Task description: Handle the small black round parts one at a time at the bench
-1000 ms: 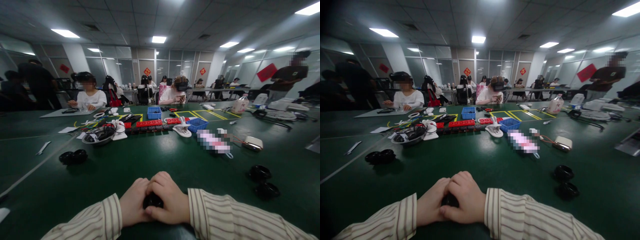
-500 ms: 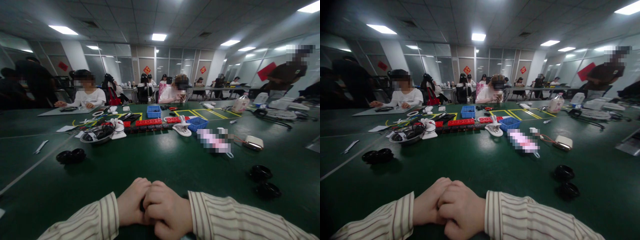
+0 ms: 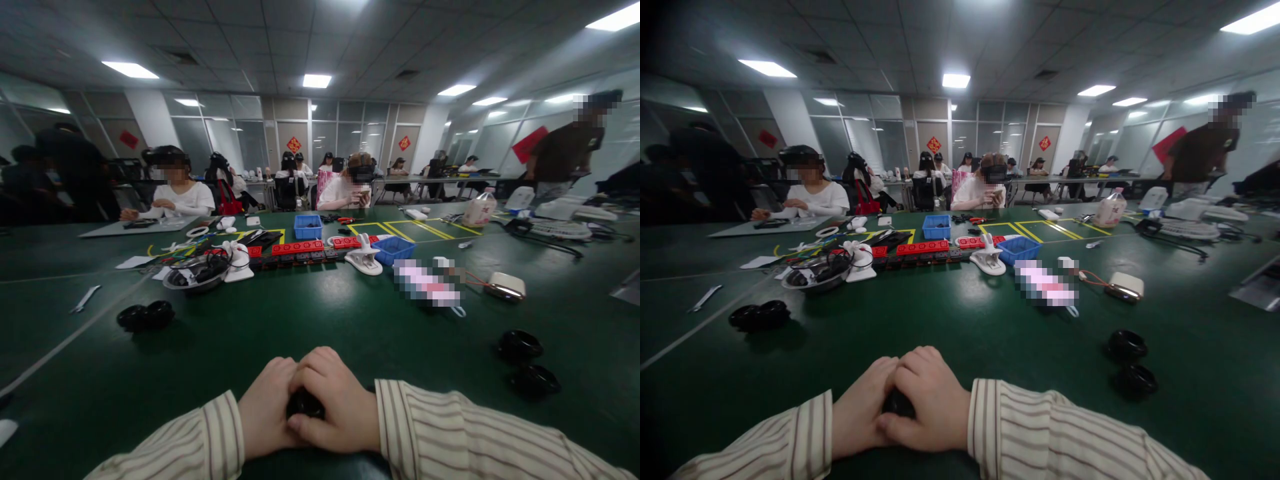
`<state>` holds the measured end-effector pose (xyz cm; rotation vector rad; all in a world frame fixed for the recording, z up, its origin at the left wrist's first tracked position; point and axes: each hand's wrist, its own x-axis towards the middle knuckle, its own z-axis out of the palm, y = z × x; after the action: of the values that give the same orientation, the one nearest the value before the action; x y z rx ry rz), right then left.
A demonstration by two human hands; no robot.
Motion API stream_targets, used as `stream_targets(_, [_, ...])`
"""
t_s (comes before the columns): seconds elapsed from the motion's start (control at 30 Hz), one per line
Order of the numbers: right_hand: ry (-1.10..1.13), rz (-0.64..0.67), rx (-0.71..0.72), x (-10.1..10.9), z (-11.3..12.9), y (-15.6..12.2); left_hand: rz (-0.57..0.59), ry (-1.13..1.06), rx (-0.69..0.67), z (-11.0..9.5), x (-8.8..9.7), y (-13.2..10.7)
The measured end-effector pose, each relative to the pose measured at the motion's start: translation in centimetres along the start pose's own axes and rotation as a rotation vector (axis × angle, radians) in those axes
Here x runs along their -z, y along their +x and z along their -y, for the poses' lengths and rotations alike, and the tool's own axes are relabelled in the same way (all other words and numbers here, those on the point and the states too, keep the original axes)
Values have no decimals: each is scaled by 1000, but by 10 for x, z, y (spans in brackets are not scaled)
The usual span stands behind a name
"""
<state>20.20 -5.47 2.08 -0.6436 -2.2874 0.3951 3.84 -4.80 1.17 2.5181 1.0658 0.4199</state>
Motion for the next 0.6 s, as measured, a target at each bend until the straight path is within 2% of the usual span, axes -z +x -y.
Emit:
stream_targets(0.13, [-31,32,5,-2,2,-1,7,23,-37,4,-3,0])
stream_targets(0.47, [90,73,311,-1,1,1,87,36,-80,3,3,4])
stream_targets(0.6, [92,70,337,-1,0,1,92,26,-77,3,4,3])
